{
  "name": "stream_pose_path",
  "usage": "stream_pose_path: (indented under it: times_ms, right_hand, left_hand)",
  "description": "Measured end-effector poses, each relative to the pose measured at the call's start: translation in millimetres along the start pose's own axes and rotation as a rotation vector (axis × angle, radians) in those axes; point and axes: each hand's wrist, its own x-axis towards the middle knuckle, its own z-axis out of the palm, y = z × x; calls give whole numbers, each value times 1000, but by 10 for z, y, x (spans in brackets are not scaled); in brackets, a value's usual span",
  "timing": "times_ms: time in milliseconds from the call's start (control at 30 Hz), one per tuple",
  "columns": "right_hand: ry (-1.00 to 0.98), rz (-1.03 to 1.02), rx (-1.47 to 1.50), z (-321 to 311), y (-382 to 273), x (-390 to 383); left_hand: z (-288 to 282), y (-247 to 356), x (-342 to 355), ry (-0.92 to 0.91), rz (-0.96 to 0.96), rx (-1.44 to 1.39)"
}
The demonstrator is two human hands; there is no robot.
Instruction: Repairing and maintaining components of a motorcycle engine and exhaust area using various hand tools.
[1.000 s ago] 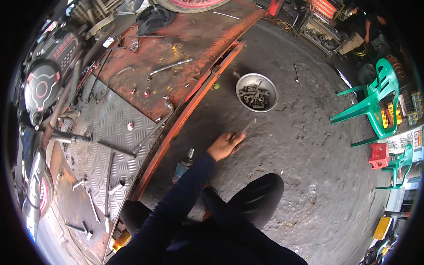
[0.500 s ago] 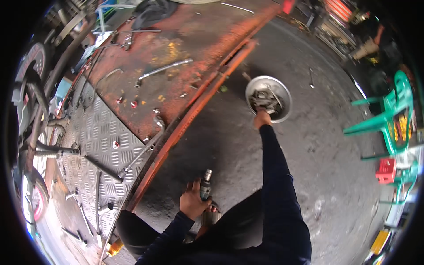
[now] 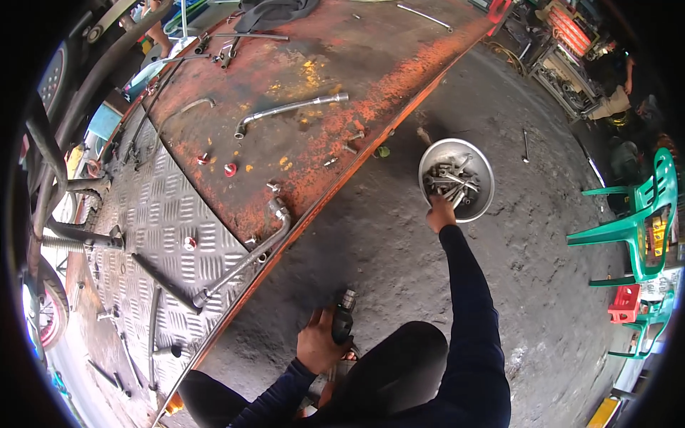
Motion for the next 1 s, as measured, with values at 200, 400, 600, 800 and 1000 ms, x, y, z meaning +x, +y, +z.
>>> stream_pose_path:
  times_ms: [200, 400, 600, 800, 1000]
  right_hand:
    - [-224, -45, 113, -386, -1024, -533]
    - [-307, 739, 503, -186, -446, -46]
    - [126, 502, 589, -313, -307, -162]
    - [104, 240, 461, -469, -853, -191]
    - [-548, 581, 641, -188, -827, 27]
  left_hand:
    - [-84, -40, -58, -11, -84, 30]
    - [-64, 12, -89, 4, -53, -3]
    - [0, -61, -103, -26, -18, -79]
    - [-128, 19, -171, 309, 192, 2]
    - [-193, -150, -327, 328, 255, -45]
